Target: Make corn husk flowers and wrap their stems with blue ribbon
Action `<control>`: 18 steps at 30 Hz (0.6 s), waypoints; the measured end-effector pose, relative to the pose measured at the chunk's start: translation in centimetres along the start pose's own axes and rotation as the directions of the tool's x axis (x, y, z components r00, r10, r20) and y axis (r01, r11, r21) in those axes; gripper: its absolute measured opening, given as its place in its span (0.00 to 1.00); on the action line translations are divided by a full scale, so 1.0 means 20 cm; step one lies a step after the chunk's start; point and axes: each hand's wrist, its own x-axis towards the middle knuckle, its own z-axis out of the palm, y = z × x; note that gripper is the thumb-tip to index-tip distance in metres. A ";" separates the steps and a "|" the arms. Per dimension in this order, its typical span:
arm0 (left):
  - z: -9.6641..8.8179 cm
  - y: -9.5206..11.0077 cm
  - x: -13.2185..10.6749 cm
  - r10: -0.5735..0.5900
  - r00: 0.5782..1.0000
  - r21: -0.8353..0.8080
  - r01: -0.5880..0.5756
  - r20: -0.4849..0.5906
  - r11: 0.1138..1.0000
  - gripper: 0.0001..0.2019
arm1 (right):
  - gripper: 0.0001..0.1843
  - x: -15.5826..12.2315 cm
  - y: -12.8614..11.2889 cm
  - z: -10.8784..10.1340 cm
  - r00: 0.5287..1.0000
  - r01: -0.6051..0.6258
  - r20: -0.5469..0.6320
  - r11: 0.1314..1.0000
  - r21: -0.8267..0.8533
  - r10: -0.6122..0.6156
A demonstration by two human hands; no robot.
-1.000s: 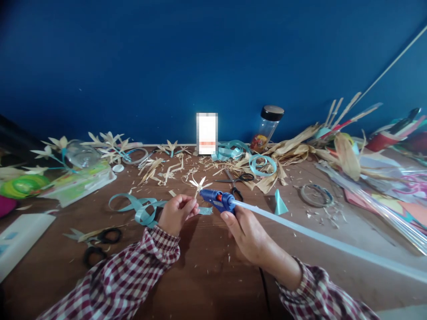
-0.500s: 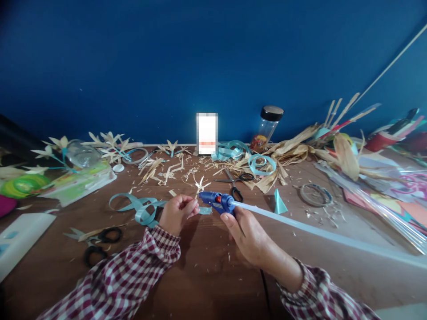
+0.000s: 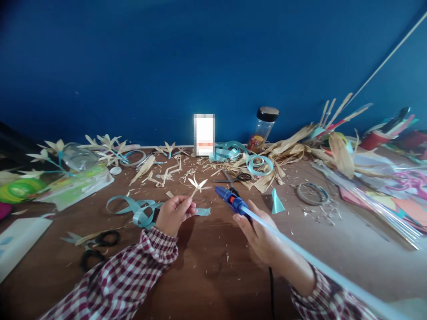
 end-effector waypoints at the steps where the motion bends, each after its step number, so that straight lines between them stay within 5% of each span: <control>1: 0.00 0.00 0.00 -0.013 1.000 -0.022 0.013 0.001 1.000 0.11 | 0.13 -0.01 0.03 -0.02 1.000 -0.013 0.015 0.998 -0.054 0.014; 5: -0.02 -0.01 0.01 -0.012 1.000 -0.110 0.014 0.016 0.994 0.13 | 0.14 -0.04 0.18 -0.13 0.993 -0.040 0.097 0.967 -0.253 0.066; 11: -0.02 -0.02 0.02 -0.017 1.000 -0.153 0.016 -0.007 0.988 0.15 | 0.15 -0.10 0.41 -0.29 0.992 -0.127 -0.088 0.838 -0.531 0.095; 18: -0.01 -0.02 0.01 0.008 1.000 -0.129 -0.010 -0.022 0.992 0.14 | 0.21 -0.14 0.60 -0.40 0.962 -0.264 -0.225 0.754 -0.601 0.157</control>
